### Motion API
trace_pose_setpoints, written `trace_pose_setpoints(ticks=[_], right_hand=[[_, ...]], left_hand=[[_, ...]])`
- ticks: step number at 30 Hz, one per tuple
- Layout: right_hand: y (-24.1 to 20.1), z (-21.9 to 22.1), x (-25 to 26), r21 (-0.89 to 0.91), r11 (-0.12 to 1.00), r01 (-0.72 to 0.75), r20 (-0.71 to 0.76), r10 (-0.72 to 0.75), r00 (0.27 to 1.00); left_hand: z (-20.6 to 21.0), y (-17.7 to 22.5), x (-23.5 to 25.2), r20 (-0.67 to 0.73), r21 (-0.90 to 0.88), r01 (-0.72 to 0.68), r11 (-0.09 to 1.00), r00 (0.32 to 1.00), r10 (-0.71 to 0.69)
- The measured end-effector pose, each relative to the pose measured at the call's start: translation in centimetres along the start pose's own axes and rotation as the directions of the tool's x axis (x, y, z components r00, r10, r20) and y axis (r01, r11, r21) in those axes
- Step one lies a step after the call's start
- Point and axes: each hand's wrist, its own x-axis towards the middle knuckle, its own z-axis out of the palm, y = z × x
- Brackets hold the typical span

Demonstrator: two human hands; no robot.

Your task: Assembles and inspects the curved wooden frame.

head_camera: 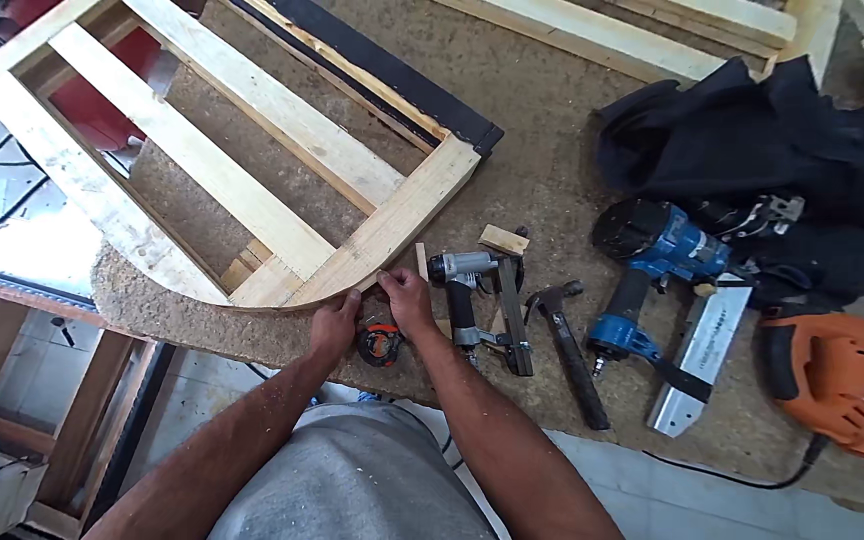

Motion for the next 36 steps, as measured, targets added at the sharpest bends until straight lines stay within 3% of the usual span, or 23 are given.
trace_pose_setpoints(ticks=[12, 18, 32, 36], right_hand=[[-0.22, 0.29, 0.14, -0.083, 0.996, -0.038, -0.012, 0.037, 0.999], [-0.11, 0.37, 0.07, -0.066, 0.997, -0.026, -0.024, 0.025, 0.999], [-0.48, 0.3, -0.4, -0.111, 0.994, -0.011, -0.031, 0.008, 0.999], [-0.41, 0.35, -0.48, -0.106, 0.994, -0.032, -0.035, 0.029, 0.999]], left_hand=[[0.29, -0.21, 0.29, -0.028, 0.07, -0.023, 0.997, 0.999, 0.025], [-0.1, -0.57, 0.24, 0.01, 0.159, -0.126, 0.979, 0.992, 0.126], [0.3, -0.8, 0.29, -0.052, 0.206, -0.145, 0.968, 0.986, 0.159], [-0.05, 0.01, -0.25, 0.003, 0.33, -0.128, 0.935, 0.991, 0.134]])
